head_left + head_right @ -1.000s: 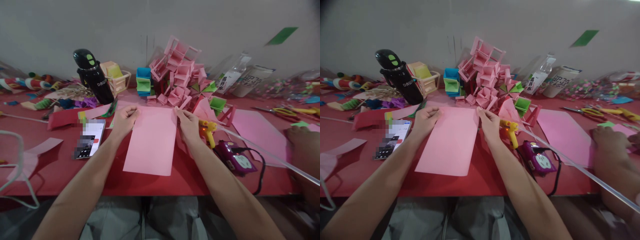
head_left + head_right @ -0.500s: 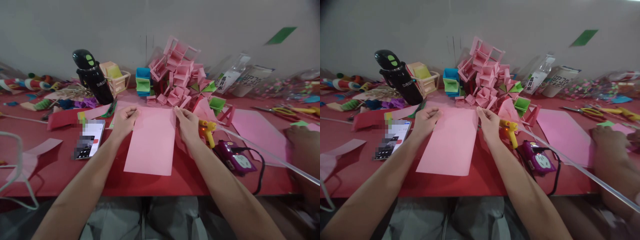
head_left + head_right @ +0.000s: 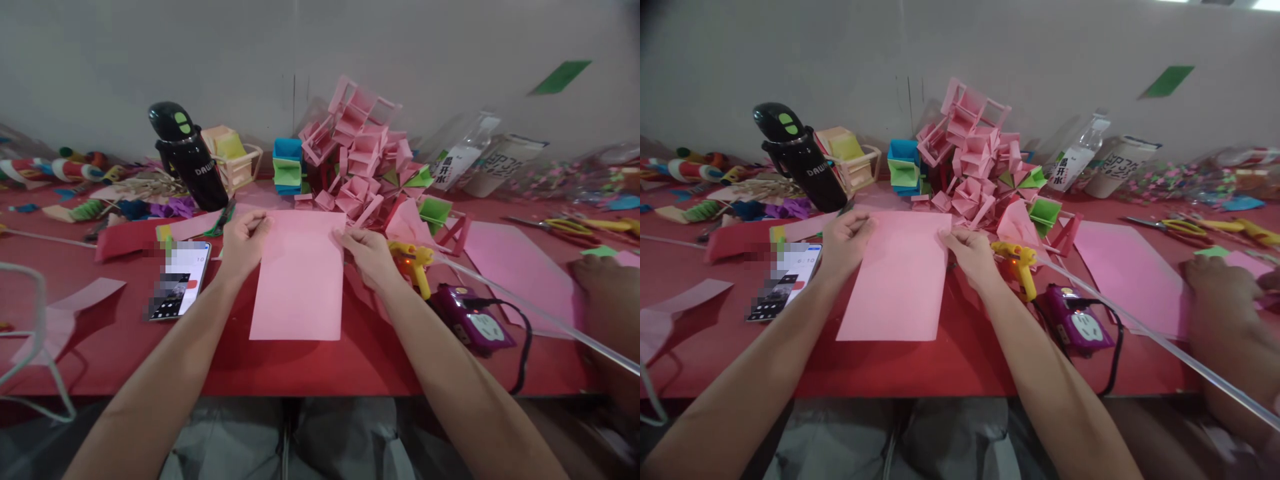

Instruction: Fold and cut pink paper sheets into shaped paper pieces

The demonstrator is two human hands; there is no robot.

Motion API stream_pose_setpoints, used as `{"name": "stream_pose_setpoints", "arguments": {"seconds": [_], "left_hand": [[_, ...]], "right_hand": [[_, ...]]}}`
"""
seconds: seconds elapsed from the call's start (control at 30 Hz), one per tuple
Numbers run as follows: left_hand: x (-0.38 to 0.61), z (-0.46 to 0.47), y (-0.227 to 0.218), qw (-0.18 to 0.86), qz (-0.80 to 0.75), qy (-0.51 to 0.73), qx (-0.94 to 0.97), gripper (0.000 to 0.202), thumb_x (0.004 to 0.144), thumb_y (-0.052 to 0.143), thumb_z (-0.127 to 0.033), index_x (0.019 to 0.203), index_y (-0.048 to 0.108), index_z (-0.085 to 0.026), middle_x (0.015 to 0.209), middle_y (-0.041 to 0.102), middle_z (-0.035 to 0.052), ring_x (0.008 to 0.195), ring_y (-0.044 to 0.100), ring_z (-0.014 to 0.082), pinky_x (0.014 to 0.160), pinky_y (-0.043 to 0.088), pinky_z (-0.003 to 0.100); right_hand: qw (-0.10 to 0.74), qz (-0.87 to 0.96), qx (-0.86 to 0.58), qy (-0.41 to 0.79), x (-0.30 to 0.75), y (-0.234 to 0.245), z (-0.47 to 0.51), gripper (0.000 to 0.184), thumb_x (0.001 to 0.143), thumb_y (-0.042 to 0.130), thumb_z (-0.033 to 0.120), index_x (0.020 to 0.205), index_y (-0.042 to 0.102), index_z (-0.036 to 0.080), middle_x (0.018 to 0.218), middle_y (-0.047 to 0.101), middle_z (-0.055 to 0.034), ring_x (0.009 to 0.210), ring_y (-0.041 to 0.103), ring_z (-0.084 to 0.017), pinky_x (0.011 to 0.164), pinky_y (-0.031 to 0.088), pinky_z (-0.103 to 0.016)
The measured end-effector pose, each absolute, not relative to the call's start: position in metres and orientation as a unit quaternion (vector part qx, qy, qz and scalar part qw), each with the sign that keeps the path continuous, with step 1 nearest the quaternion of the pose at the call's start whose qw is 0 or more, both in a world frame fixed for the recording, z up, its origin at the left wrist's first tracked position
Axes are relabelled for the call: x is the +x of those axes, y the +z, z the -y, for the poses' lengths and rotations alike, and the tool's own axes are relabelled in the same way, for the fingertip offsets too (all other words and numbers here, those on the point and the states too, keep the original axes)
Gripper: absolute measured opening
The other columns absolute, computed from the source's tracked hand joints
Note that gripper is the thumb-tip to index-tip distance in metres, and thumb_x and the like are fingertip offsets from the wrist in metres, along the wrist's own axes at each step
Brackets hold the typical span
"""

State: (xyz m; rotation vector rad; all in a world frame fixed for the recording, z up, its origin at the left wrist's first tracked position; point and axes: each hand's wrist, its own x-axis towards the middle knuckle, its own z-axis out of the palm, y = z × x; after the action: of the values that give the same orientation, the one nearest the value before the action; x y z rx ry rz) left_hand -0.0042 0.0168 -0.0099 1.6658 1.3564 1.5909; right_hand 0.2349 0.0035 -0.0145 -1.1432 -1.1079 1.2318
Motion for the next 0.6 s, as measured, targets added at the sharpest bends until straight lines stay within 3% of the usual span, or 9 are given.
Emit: {"name": "stream_pose_setpoints", "arguments": {"seconds": [0.33,0.6], "left_hand": [[-0.0053,-0.0171,-0.006,0.23,-0.502,0.588,0.592,0.016,0.082,0.065,-0.033,0.088,0.069,-0.019,0.061,0.058,-0.0018,0.056,0.048,0.0126,0.054,0.039,0.025],[-0.0066,-0.0191,-0.006,0.222,-0.501,0.598,0.585,0.015,0.082,0.066,-0.032,0.088,0.07,-0.018,0.064,0.062,-0.0003,0.058,0.051,0.0129,0.054,0.039,0.025]], "right_hand": [[0.533,0.489,-0.467,0.509,0.2324,-0.0106,-0.0007,0.038,0.063,0.086,0.055,0.059,0.067,0.022,0.06,0.061,-0.0002,0.062,0.058,-0.017,0.058,0.046,-0.031],[0.523,0.492,-0.461,0.521,0.2351,-0.0101,-0.0013,0.035,0.063,0.087,0.054,0.063,0.072,0.022,0.059,0.062,-0.0004,0.059,0.056,-0.016,0.058,0.046,-0.032]]}}
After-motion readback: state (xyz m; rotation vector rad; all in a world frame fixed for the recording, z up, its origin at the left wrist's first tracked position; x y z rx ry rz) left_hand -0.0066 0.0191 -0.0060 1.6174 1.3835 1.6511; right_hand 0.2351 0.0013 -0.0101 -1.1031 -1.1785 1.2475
